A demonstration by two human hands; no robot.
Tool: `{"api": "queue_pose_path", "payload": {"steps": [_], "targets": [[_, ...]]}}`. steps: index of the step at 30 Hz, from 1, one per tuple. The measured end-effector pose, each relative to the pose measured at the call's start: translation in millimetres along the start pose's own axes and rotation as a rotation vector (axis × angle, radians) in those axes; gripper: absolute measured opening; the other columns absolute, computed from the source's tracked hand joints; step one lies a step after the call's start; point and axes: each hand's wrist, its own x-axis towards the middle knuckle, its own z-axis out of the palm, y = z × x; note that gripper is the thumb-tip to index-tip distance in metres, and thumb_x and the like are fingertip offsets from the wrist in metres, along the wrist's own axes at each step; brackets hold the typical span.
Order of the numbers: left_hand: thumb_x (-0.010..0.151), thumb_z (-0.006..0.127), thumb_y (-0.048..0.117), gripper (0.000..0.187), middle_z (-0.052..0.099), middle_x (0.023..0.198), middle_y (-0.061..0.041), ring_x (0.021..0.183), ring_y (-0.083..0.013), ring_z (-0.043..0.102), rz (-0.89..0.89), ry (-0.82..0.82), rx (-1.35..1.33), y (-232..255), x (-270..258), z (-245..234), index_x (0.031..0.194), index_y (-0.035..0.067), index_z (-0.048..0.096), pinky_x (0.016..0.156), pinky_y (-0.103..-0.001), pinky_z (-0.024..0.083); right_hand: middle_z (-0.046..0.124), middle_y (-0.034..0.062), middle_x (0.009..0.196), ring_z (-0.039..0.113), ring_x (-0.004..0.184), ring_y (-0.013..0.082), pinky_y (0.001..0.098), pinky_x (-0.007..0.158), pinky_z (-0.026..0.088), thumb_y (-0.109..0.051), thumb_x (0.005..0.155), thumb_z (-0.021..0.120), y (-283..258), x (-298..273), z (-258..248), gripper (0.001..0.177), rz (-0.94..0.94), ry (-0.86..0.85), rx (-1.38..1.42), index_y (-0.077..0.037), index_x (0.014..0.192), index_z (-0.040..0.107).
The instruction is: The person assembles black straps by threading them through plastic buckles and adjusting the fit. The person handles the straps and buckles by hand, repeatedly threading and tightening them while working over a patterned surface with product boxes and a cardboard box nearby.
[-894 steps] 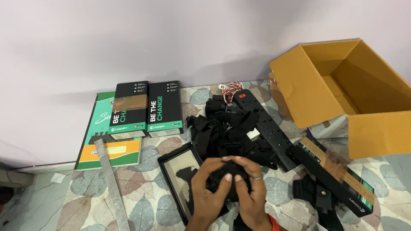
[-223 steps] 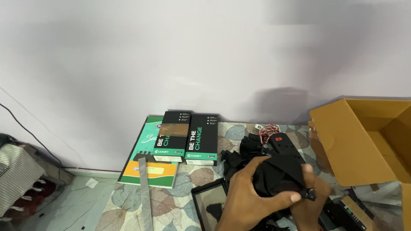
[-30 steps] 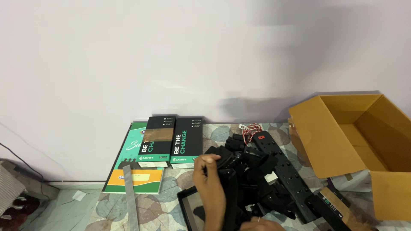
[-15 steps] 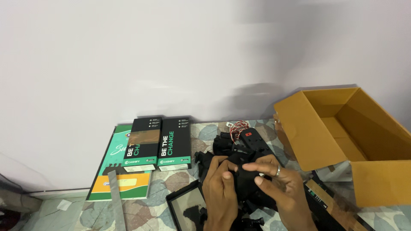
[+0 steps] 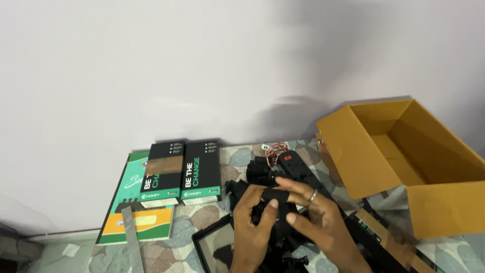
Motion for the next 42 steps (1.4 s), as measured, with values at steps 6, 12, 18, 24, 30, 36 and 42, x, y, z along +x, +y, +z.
{"api": "queue_pose_path", "payload": {"steps": [6, 12, 18, 24, 30, 36, 42], "targets": [[0.093, 0.064, 0.02, 0.041, 0.067, 0.104, -0.009, 0.096, -0.0147, 0.061, -0.075, 0.034, -0.19, -9, 3, -3, 0.128, 0.001, 0.057, 0.085, -0.031, 0.048, 0.048, 0.0118, 0.153, 0.044, 0.142, 0.0318, 0.0527, 0.12, 0.027, -0.026, 0.081, 0.071, -3, -6, 9, 0.077, -0.122, -0.085, -0.207, -0.01, 0.151, 0.046], [0.093, 0.063, 0.032, 0.065, 0.06, 0.082, -0.011, 0.075, -0.0148, 0.055, -0.218, -0.007, -0.141, -5, 2, -8, 0.152, 0.008, 0.051, 0.07, -0.03, 0.043, 0.051, 0.0139, 0.155, 0.042, 0.148, 0.0345, 0.0567, 0.119, 0.034, -0.055, 0.083, 0.073, 4, 0, -4, 0.079, -0.195, -0.173, -0.302, -0.012, 0.148, 0.058], [0.097, 0.053, 0.046, 0.06, 0.074, 0.113, -0.008, 0.11, -0.0188, 0.07, -0.352, -0.019, -0.502, 1, 7, -3, 0.129, -0.004, 0.065, 0.097, -0.032, 0.054, 0.032, 0.0137, 0.163, 0.026, 0.152, 0.0367, 0.0573, 0.119, 0.028, -0.07, 0.06, 0.08, 3, 1, -11, 0.111, -0.153, -0.231, -0.365, -0.018, 0.152, 0.048], [0.093, 0.046, 0.063, 0.066, 0.071, 0.105, -0.012, 0.093, -0.0225, 0.072, -0.761, 0.13, -1.054, 5, 10, -4, 0.12, 0.005, 0.067, 0.076, -0.036, 0.063, 0.047, 0.0099, 0.152, 0.036, 0.147, 0.033, 0.0505, 0.119, 0.034, -0.051, 0.056, 0.094, -7, 4, 6, 0.12, -0.06, -0.211, -0.306, -0.021, 0.156, 0.036], [0.092, 0.044, 0.067, 0.074, 0.074, 0.102, -0.009, 0.088, -0.0203, 0.074, -0.769, 0.171, -0.977, 3, 11, -5, 0.124, 0.005, 0.068, 0.071, -0.034, 0.063, 0.054, 0.0079, 0.146, 0.053, 0.135, 0.0301, 0.0463, 0.108, 0.045, -0.04, 0.061, 0.092, -11, 7, 20, 0.102, -0.019, -0.125, -0.343, -0.021, 0.15, 0.045], [0.092, 0.044, 0.069, 0.073, 0.075, 0.102, -0.007, 0.093, -0.0195, 0.074, -0.886, 0.278, -0.891, 10, 13, -7, 0.121, 0.008, 0.069, 0.078, -0.038, 0.064, 0.056, 0.0106, 0.147, 0.056, 0.137, 0.0311, 0.0468, 0.108, 0.046, -0.027, 0.069, 0.09, -8, 7, 21, 0.095, -0.088, -0.109, -0.363, -0.018, 0.152, 0.044], [0.092, 0.043, 0.06, 0.065, 0.074, 0.104, -0.005, 0.1, -0.0191, 0.072, -0.838, 0.242, -0.896, 8, 13, -5, 0.126, 0.01, 0.068, 0.084, -0.038, 0.06, 0.061, 0.011, 0.148, 0.056, 0.133, 0.029, 0.0439, 0.108, 0.045, -0.016, 0.069, 0.087, -7, 9, 20, 0.082, -0.124, -0.082, -0.286, -0.013, 0.144, 0.053]]}}
